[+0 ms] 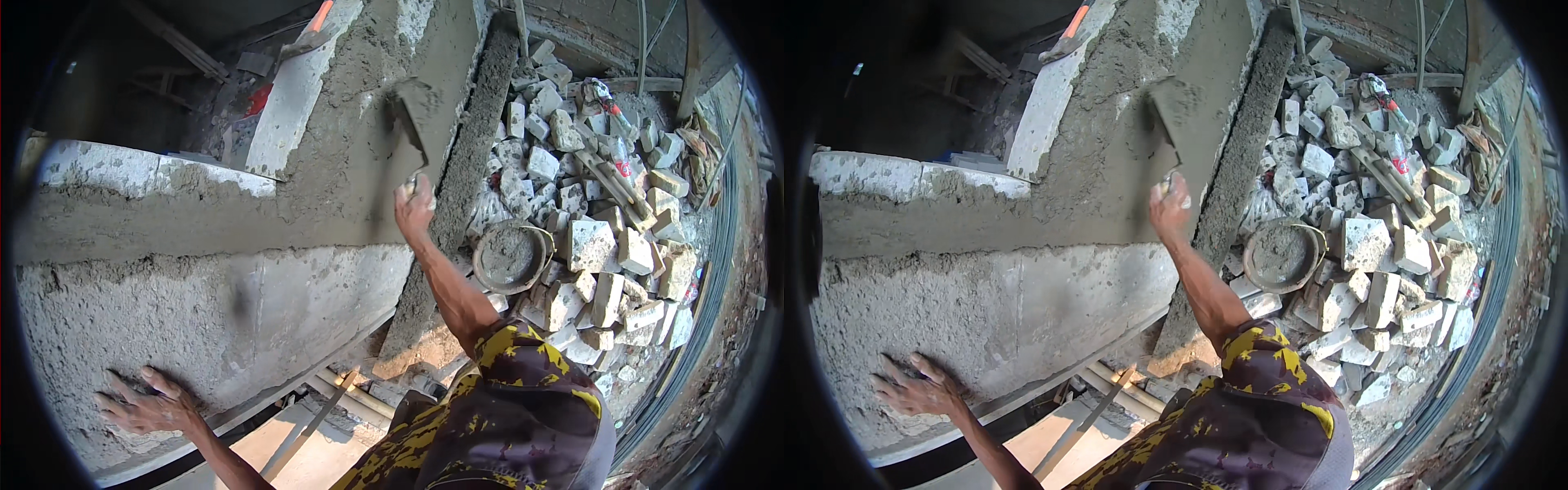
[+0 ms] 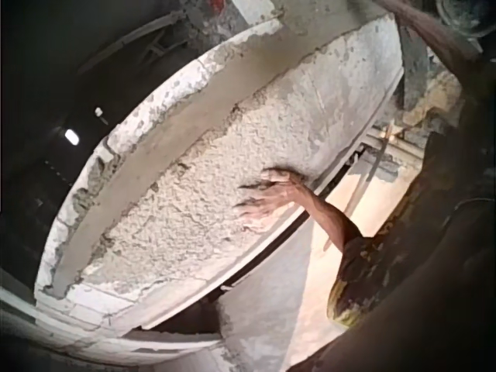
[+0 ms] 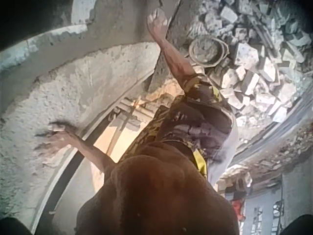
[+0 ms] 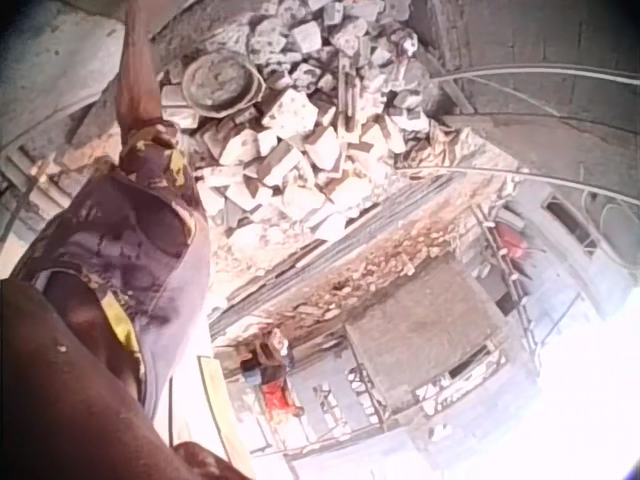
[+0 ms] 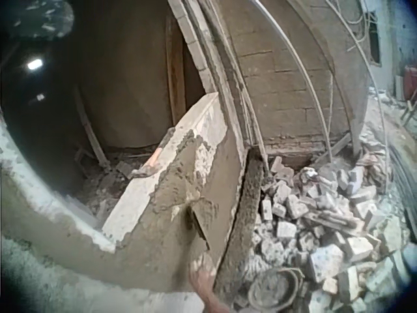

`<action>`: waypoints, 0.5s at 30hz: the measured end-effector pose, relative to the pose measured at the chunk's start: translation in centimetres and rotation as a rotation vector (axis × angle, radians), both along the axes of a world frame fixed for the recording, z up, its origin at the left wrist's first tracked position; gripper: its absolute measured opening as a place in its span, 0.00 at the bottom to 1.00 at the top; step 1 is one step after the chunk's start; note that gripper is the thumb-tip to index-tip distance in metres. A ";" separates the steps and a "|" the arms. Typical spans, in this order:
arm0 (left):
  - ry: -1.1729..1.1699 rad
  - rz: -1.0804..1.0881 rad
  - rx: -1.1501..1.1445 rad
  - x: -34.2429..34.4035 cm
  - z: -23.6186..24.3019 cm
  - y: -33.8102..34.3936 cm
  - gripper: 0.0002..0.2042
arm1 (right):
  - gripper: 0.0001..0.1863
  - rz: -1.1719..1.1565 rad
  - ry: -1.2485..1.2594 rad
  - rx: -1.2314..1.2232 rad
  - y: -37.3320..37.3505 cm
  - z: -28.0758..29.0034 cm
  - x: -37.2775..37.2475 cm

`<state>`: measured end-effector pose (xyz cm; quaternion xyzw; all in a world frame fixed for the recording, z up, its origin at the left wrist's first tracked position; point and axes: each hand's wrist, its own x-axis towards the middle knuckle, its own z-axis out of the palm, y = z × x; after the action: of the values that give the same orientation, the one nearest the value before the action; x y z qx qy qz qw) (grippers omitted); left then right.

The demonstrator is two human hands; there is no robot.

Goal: The person applies wet cement to a concrete wall using a trowel, scooping the mixture from a bucket and smoothing it across the surface. They move the trowel repeatedly to level the layer of cement.

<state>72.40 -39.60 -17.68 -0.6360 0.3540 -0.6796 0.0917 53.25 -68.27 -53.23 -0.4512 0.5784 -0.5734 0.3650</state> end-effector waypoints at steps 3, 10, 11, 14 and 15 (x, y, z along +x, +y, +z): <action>-0.008 0.013 0.005 0.2 0.0 -0.1 0.26 | 0.12 0.381 -0.184 0.061 12.2 1.4 3.9; -0.077 0.014 0.045 -0.5 -0.4 -1.2 0.27 | 0.16 0.271 0.625 0.416 22.0 -18.5 -12.3; -0.120 -0.024 0.070 -0.8 -1.2 -1.4 0.28 | 0.20 0.460 0.624 0.767 21.0 -23.0 -17.1; -0.132 0.118 0.153 -1.7 -2.5 -1.6 0.27 | 0.20 0.510 1.082 0.770 16.9 -36.2 -27.7; -0.126 0.100 0.187 -1.6 -2.6 -1.7 0.27 | 0.21 0.624 0.983 1.083 15.3 -40.1 -29.9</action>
<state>70.82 -41.31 -20.28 -0.5976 0.3771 -0.6768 0.2065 23.36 -52.99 -93.32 -0.5537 0.7184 0.1811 0.3801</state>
